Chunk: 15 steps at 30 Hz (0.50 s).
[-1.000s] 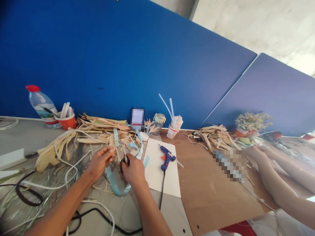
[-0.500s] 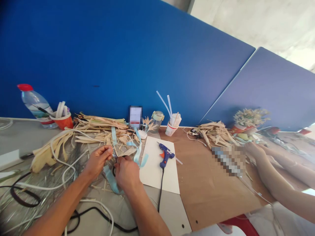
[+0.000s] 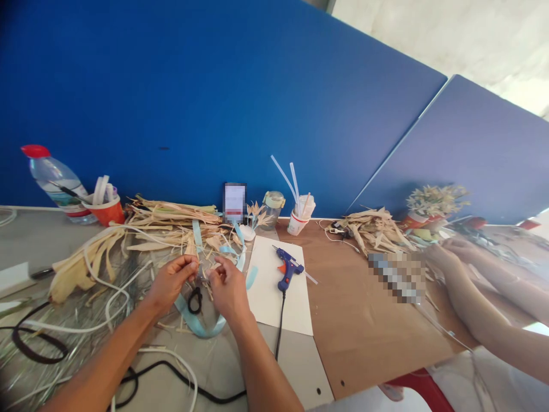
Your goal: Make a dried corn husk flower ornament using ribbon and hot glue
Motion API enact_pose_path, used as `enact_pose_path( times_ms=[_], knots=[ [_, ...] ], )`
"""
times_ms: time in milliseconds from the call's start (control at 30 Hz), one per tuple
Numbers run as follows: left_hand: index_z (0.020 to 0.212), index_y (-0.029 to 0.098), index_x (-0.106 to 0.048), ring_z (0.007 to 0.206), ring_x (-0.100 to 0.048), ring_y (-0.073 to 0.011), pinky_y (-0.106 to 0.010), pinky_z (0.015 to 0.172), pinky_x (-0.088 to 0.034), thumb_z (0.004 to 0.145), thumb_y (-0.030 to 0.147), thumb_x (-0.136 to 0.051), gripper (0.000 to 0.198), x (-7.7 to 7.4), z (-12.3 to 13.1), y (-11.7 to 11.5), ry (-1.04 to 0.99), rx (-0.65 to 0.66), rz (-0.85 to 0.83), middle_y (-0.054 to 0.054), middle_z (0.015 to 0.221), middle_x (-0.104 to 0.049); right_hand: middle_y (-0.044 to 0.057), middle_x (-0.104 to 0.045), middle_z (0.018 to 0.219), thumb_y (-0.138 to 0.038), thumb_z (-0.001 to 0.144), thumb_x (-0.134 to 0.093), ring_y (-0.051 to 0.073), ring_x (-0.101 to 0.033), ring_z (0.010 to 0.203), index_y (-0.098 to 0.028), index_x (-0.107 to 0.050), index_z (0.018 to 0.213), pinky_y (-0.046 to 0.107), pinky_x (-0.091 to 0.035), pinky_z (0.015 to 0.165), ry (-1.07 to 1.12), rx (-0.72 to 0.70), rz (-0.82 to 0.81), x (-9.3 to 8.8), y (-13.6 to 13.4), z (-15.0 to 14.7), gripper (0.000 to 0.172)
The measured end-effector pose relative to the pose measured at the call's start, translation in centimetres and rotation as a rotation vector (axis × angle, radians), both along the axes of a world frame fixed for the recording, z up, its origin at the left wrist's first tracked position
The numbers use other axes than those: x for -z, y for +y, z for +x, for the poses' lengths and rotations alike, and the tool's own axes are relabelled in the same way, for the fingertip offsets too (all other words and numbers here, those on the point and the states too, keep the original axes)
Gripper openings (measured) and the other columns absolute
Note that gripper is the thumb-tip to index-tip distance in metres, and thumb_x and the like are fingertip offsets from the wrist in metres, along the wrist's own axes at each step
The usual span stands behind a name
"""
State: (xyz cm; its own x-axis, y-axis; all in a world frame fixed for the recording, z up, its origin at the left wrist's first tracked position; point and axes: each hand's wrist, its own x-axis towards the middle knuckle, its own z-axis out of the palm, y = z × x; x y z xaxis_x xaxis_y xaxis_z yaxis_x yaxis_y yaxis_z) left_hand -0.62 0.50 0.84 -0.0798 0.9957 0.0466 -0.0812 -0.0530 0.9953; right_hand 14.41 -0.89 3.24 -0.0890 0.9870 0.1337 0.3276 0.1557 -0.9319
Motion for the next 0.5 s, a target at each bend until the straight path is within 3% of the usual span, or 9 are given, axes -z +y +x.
enact_pose_path(
  times_ms=[133,233,400,500],
  knots=[
    [0.070,0.017,-0.064,0.051,-0.043,-0.0115,-0.023,0.051,-0.036,0.070,0.039,-0.067,0.022,-0.55,0.45,-0.40,0.048,0.125,-0.016,0.003,0.055,-0.050,-0.002,-0.059,0.069,-0.029,0.074,-0.055,0.009,-0.046,0.046,-0.018,-0.062,0.100,0.023,-0.040,0.047,0.357,-0.034,-0.118,0.56,0.56,-0.42,0.029],
    [0.069,0.018,-0.064,0.052,-0.043,-0.0118,-0.023,0.051,-0.036,0.072,0.038,-0.065,0.021,-0.51,0.56,-0.52,0.071,0.203,-0.012,0.002,0.056,-0.051,-0.004,-0.054,0.058,-0.029,0.073,-0.055,0.009,-0.045,0.045,-0.018,-0.062,0.080,0.022,-0.038,0.045,0.383,-0.022,-0.124,0.59,0.51,-0.59,0.015],
    [0.070,0.018,-0.065,0.052,-0.043,-0.0119,-0.023,0.051,-0.036,0.073,0.038,-0.065,0.020,-0.24,0.47,-0.51,0.064,0.213,-0.026,0.002,0.057,-0.050,-0.002,-0.058,0.065,-0.026,0.074,-0.056,0.010,-0.048,0.051,-0.018,-0.064,0.085,0.022,-0.040,0.049,0.367,-0.065,-0.031,0.46,0.22,-0.40,0.016],
    [0.069,0.018,-0.066,0.052,-0.043,-0.0118,-0.023,0.050,-0.036,0.071,0.038,-0.067,0.020,-0.42,0.55,-0.57,0.064,0.213,-0.036,0.002,0.057,-0.052,-0.003,-0.056,0.060,-0.027,0.074,-0.055,0.010,-0.047,0.049,-0.017,-0.064,0.077,0.022,-0.038,0.048,0.333,-0.063,-0.055,0.31,0.17,-0.33,0.014]
  ],
)
